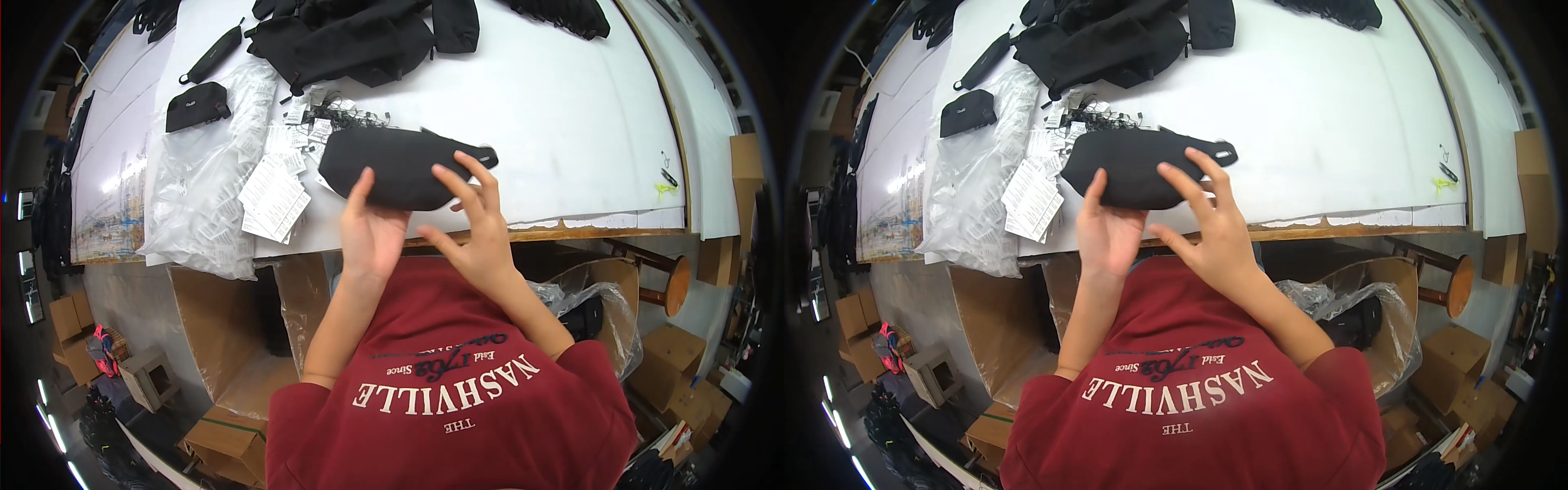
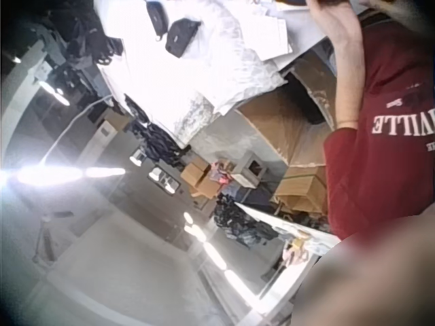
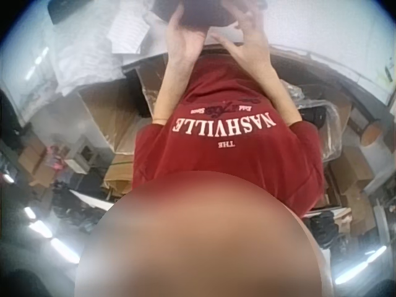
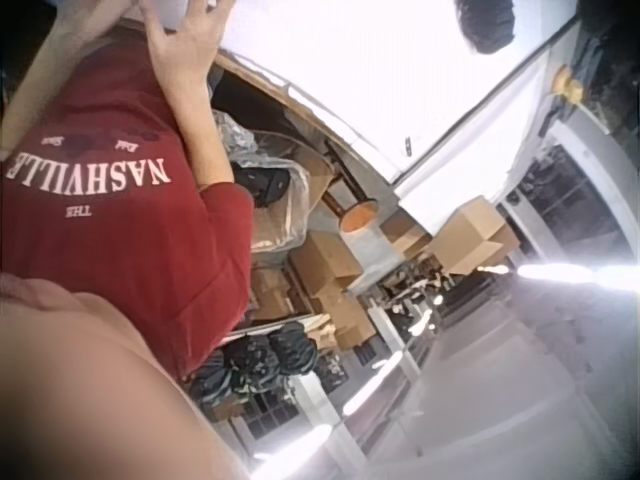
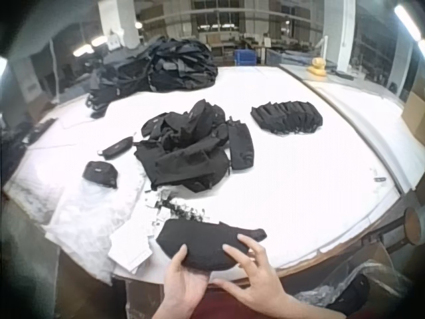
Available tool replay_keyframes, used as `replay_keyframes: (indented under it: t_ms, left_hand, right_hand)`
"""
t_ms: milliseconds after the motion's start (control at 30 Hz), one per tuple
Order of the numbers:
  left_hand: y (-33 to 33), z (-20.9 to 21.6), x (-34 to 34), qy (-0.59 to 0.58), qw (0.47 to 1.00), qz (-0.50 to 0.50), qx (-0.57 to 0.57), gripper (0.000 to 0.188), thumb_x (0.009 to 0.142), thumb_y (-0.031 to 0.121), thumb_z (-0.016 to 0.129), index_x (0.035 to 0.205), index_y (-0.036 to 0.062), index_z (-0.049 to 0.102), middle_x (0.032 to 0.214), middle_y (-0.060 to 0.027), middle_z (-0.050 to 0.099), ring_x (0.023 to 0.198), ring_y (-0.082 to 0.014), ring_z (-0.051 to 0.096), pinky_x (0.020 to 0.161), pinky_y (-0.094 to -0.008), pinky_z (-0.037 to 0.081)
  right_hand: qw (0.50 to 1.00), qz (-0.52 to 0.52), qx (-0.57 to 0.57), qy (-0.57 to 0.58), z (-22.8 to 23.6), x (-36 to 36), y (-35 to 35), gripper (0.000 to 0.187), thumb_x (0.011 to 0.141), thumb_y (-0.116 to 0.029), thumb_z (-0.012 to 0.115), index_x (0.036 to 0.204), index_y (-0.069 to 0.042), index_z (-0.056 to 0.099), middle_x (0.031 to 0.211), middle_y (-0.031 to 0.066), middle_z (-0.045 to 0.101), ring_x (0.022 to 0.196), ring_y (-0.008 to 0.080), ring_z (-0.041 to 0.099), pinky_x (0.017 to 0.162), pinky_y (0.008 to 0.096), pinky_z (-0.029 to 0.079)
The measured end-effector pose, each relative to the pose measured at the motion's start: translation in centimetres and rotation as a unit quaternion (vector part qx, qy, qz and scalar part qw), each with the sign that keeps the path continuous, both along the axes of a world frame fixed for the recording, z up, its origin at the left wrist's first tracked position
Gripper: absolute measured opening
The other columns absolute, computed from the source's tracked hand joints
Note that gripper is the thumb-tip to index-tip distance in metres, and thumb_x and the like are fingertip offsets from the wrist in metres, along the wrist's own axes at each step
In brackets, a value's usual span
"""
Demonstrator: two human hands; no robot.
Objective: The recorder is attaching black plastic security tags to fabric cases and organizing them into stacks.
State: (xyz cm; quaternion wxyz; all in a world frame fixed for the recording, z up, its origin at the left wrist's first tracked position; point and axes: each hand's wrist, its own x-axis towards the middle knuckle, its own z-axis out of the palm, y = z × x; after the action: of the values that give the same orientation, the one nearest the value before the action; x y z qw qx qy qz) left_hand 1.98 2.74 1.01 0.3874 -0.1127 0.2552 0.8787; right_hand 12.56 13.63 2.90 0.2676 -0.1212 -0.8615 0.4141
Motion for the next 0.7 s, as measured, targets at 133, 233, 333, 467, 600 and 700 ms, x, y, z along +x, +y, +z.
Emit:
replay_keyframes:
  t_ms: [133, 233, 333, 467, 600, 700]
  left_hand:
    - [-0.1, -1.2, 0.6, 0.043, 0.995, -0.074, -0.049, 0.039, 0.093, 0.026, 0.058, 0.125, 0.0066, 0.046, 0.119, -0.0074, 0.054, 0.113, -0.0188, 0.051, 0.094, -0.0363, 0.044]
    - [-0.3, -2.9, 0.2, 0.212, 0.951, 0.025, -0.222, 0.045, 0.089, 0.021, 0.064, 0.126, 0.0053, 0.043, 0.116, -0.0083, 0.053, 0.110, -0.0186, 0.053, 0.093, -0.0339, 0.045]
    - [-0.9, -2.4, -0.4, 0.284, 0.914, 0.033, -0.288, 0.053, 0.086, 0.013, 0.068, 0.130, 0.0032, 0.040, 0.113, -0.0092, 0.054, 0.101, -0.0145, 0.055, 0.085, -0.0273, 0.045]
    - [-1.5, -4.5, -1.7, 0.355, 0.888, -0.028, -0.291, 0.034, 0.085, 0.011, 0.070, 0.113, -0.0002, 0.056, 0.098, -0.0065, 0.062, 0.083, -0.0094, 0.057, 0.072, -0.0222, 0.045]
    - [-1.1, -5.6, -2.1, 0.345, 0.874, -0.019, -0.341, 0.023, 0.083, 0.010, 0.071, 0.102, -0.0008, 0.063, 0.085, -0.0036, 0.065, 0.069, -0.0076, 0.058, 0.055, -0.0205, 0.044]
    - [-1.1, -5.6, -2.0, 0.333, 0.871, -0.027, -0.361, 0.023, 0.083, 0.010, 0.070, 0.102, -0.0006, 0.063, 0.084, -0.0042, 0.065, 0.066, -0.0083, 0.059, 0.050, -0.0198, 0.044]
  right_hand:
    - [0.997, -0.028, -0.064, 0.013, -1.9, -0.4, 2.0, 0.044, 0.074, -0.016, 0.076, 0.115, -0.009, 0.061, 0.125, 0.0104, 0.051, 0.098, 0.0233, 0.059, 0.077, 0.0291, 0.050]
    - [0.961, -0.030, -0.273, 0.018, -2.0, -0.1, 3.3, 0.030, 0.079, -0.010, 0.073, 0.107, -0.005, 0.063, 0.113, 0.0065, 0.057, 0.098, 0.0152, 0.058, 0.078, 0.0246, 0.048]
    - [0.930, -0.040, -0.366, -0.016, -2.8, 0.9, 4.9, 0.026, 0.081, -0.011, 0.072, 0.105, -0.005, 0.064, 0.102, 0.0028, 0.058, 0.085, 0.0081, 0.057, 0.067, 0.0203, 0.046]
    - [0.923, -0.051, -0.374, -0.077, -3.7, 1.1, 6.3, 0.026, 0.080, -0.015, 0.073, 0.103, -0.005, 0.066, 0.075, -0.0006, 0.061, 0.062, 0.0036, 0.053, 0.054, 0.0176, 0.041]
    - [0.917, -0.072, -0.371, -0.128, -5.3, 0.9, 7.0, 0.025, 0.079, -0.016, 0.075, 0.099, -0.004, 0.067, 0.075, 0.0005, 0.063, 0.060, 0.0041, 0.054, 0.051, 0.0182, 0.042]
    - [0.914, -0.092, -0.372, -0.136, -5.7, 0.8, 7.0, 0.025, 0.078, -0.016, 0.075, 0.097, -0.002, 0.068, 0.076, 0.0018, 0.064, 0.058, 0.0052, 0.055, 0.049, 0.0188, 0.043]
